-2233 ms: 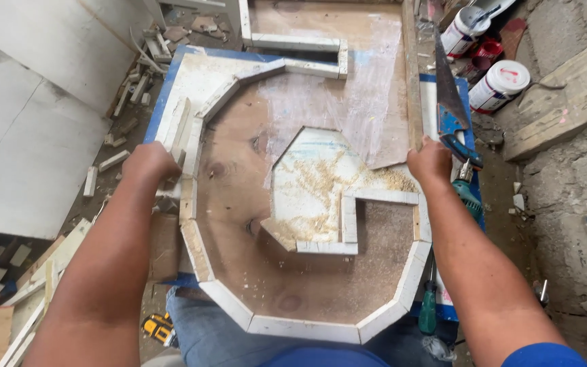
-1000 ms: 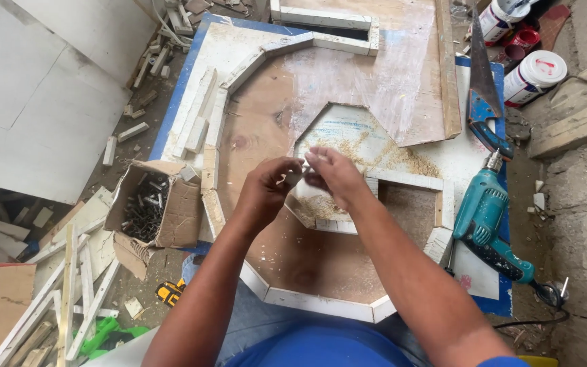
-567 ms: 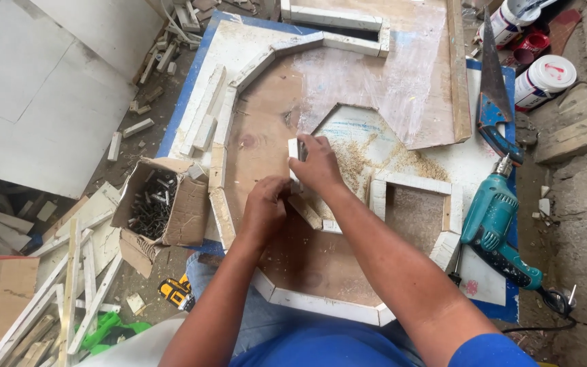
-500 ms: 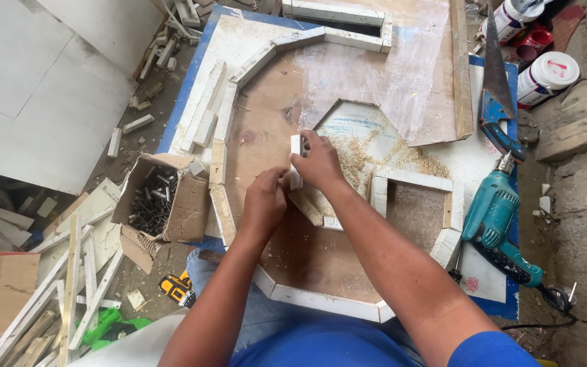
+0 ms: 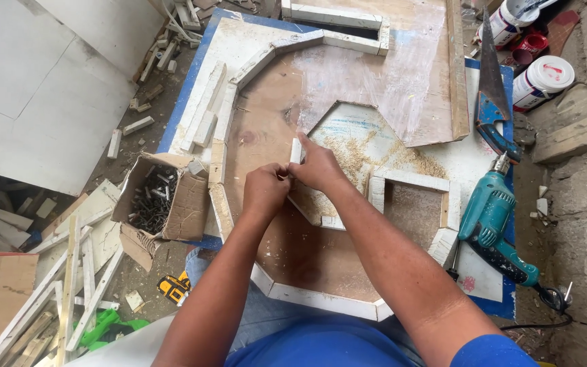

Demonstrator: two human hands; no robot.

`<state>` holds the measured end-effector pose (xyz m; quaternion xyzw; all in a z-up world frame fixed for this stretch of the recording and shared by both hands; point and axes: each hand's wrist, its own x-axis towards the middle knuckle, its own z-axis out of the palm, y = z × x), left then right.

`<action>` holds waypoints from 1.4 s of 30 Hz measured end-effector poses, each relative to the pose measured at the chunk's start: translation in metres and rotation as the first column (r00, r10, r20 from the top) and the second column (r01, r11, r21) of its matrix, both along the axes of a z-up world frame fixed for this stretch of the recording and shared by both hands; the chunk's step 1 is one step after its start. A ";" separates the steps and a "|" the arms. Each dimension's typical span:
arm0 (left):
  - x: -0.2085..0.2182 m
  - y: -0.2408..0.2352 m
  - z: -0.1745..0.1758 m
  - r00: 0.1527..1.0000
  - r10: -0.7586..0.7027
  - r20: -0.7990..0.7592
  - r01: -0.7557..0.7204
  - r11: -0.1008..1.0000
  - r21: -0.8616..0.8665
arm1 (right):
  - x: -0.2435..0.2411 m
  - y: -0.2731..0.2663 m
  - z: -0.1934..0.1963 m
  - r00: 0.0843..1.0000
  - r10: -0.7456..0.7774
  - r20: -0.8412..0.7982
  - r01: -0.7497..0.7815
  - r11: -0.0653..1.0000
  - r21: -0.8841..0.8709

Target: Assembling a wooden mold structure by placing spacers and cutting wood with a hand saw

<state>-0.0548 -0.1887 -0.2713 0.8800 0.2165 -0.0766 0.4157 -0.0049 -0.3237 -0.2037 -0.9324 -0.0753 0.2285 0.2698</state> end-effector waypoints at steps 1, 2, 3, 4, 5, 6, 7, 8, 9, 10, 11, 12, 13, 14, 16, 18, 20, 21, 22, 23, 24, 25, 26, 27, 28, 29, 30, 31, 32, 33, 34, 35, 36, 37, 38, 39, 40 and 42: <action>-0.001 0.000 -0.001 1.000 0.002 -0.002 -0.002 1.000 0.000 | -0.003 0.000 0.004 1.000 0.002 -0.002 -0.002 1.000 0.000; -0.001 0.001 -0.002 1.000 -0.003 0.018 0.003 1.000 0.011 | -0.004 0.001 0.009 1.000 0.004 -0.002 -0.004 0.999 0.041; 0.000 0.001 -0.003 0.999 -0.009 0.037 0.008 1.000 0.022 | -0.006 0.001 0.015 1.000 0.006 -0.002 -0.005 0.997 0.081; -0.004 0.000 0.008 0.999 -0.008 0.036 0.007 1.000 0.023 | -0.003 0.002 0.004 1.000 0.007 -0.003 -0.006 0.997 0.081; -0.007 -0.002 0.018 1.000 0.001 0.026 -0.001 1.000 0.003 | 0.001 0.002 -0.007 1.000 -0.013 -0.001 0.013 0.995 0.103; -0.009 -0.004 0.028 1.000 0.007 0.018 -0.007 1.000 -0.016 | 0.006 0.002 -0.017 0.999 -0.033 0.003 0.032 0.992 0.123; -0.006 -0.003 0.025 1.000 0.007 0.019 -0.007 1.000 -0.017 | 0.006 0.002 -0.017 0.999 -0.033 0.005 0.032 0.992 0.123; -0.005 -0.003 0.022 1.000 0.016 0.005 -0.015 1.000 -0.017 | 0.004 0.000 -0.017 0.999 -0.047 -0.007 0.048 0.989 0.137; -0.005 -0.003 0.018 1.000 0.024 -0.008 -0.024 1.000 -0.018 | 0.002 -0.001 -0.017 0.998 -0.061 -0.018 0.064 0.986 0.151; -0.004 -0.003 0.022 1.000 0.025 -0.008 -0.026 0.999 -0.019 | 0.002 -0.001 -0.016 0.998 -0.060 -0.018 0.062 0.987 0.150; -0.004 -0.004 0.027 1.000 0.023 -0.005 -0.023 1.000 -0.015 | 0.001 -0.002 -0.015 0.998 -0.066 -0.015 0.068 0.986 0.153; -0.005 -0.004 0.031 1.000 0.020 -0.002 -0.020 1.000 -0.011 | 0.000 -0.002 -0.015 0.997 -0.073 -0.013 0.074 0.985 0.156; -0.005 -0.004 0.031 1.000 0.021 -0.003 -0.021 1.000 -0.012 | 0.001 -0.002 -0.018 0.997 -0.071 -0.014 0.073 0.985 0.155; -0.004 -0.004 0.031 1.000 0.016 -0.004 -0.016 1.000 -0.001 | 0.003 -0.001 -0.022 0.996 -0.082 -0.018 0.084 0.986 0.145; -0.004 -0.003 0.032 1.000 0.012 -0.003 -0.012 1.000 0.011 | 0.006 -0.001 -0.023 0.995 -0.093 -0.019 0.095 0.986 0.137; -0.006 -0.004 0.032 0.999 0.008 0.051 -0.007 1.000 -0.011 | 0.005 -0.001 -0.020 0.994 -0.106 -0.012 0.107 0.983 0.150; -0.006 -0.004 0.028 0.998 0.005 0.056 -0.005 1.000 -0.007 | 0.004 -0.001 -0.020 0.994 -0.110 -0.012 0.111 0.982 0.152; -0.006 -0.004 0.026 0.998 0.004 0.063 -0.004 1.000 -0.003 | 0.004 0.000 -0.020 0.994 -0.113 -0.011 0.113 0.982 0.154; -0.006 -0.005 0.028 0.998 0.006 0.063 -0.005 1.000 -0.004 | 0.004 0.001 -0.014 0.994 -0.112 -0.011 0.112 0.982 0.153; -0.005 -0.006 0.030 0.997 0.011 0.072 -0.010 1.000 -0.017 | 0.003 0.002 -0.007 0.993 -0.120 -0.013 0.121 0.980 0.158; -0.006 -0.007 0.032 0.997 0.018 0.080 -0.016 0.999 -0.030 | 0.002 0.003 -0.001 0.992 -0.127 -0.015 0.128 0.978 0.162; -0.008 -0.007 0.033 0.997 0.021 0.078 -0.019 0.999 -0.030 | 0.001 0.004 -0.001 0.992 -0.124 -0.017 0.125 0.979 0.162; -0.009 -0.008 0.034 0.997 0.019 0.076 -0.018 1.000 -0.020 | -0.001 0.003 0.001 0.992 -0.126 -0.021 0.128 0.978 0.163; -0.010 -0.009 0.034 0.997 0.018 0.073 -0.017 1.000 -0.010 | -0.003 0.003 0.002 0.991 -0.128 -0.025 0.130 0.978 0.164; -0.011 -0.009 0.035 0.997 0.017 0.075 -0.016 1.000 -0.010 | -0.003 0.002 0.000 0.991 -0.129 -0.024 0.131 0.978 0.164; -0.012 -0.009 0.037 0.998 0.015 0.056 -0.015 1.000 0.003 | -0.004 0.001 -0.003 0.992 -0.120 -0.030 0.123 0.983 0.138; -0.012 -0.009 0.038 0.999 0.013 0.038 -0.014 1.000 0.017 | -0.005 0.000 -0.005 0.993 -0.110 -0.035 0.113 0.987 0.113; -0.010 -0.008 0.037 0.999 0.013 0.040 -0.014 1.000 0.017 | -0.004 0.000 -0.004 0.993 -0.110 -0.033 0.113 0.987 0.113; -0.010 -0.008 0.036 0.999 0.007 0.034 -0.008 1.000 0.026 | -0.004 0.000 -0.003 0.994 -0.108 -0.031 0.111 0.987 0.114; -0.009 -0.007 0.035 1.000 0.001 0.027 -0.002 0.999 0.035 | -0.005 0.000 -0.003 0.994 -0.106 -0.029 0.108 0.988 0.114; -0.009 -0.007 0.035 1.000 0.001 0.024 -0.002 0.999 0.035 | -0.006 0.001 0.000 0.994 -0.106 -0.032 0.109 0.987 0.114; -0.008 -0.007 0.034 1.000 -0.008 0.017 0.007 0.999 0.044 | -0.008 0.002 0.004 0.995 -0.093 -0.020 0.095 0.991 0.097; -0.006 -0.007 0.035 1.000 -0.017 0.013 0.016 0.998 0.054 | -0.008 0.003 0.008 0.997 -0.080 -0.005 0.080 0.994 0.080; -0.006 -0.006 0.029 1.000 -0.017 0.013 0.016 0.998 0.054 | -0.008 0.002 0.007 0.997 -0.080 -0.005 0.080 0.994 0.080; -0.005 -0.005 0.024 1.000 -0.018 0.026 0.017 0.999 0.041 | -0.007 0.002 0.007 0.997 -0.080 0.000 0.079 0.992 0.098; -0.004 -0.003 0.020 0.999 -0.018 0.039 0.017 0.999 0.028 | -0.006 0.001 0.007 0.997 -0.079 0.006 0.078 0.990 0.116; -0.004 -0.004 0.023 0.999 -0.020 0.041 0.019 0.999 0.029 | -0.006 0.001 0.008 0.997 -0.081 0.009 0.079 0.990 0.117; -0.006 -0.005 0.027 0.999 -0.041 0.021 0.040 0.998 0.055 | -0.007 0.001 0.009 0.997 -0.072 -0.001 0.071 0.991 0.113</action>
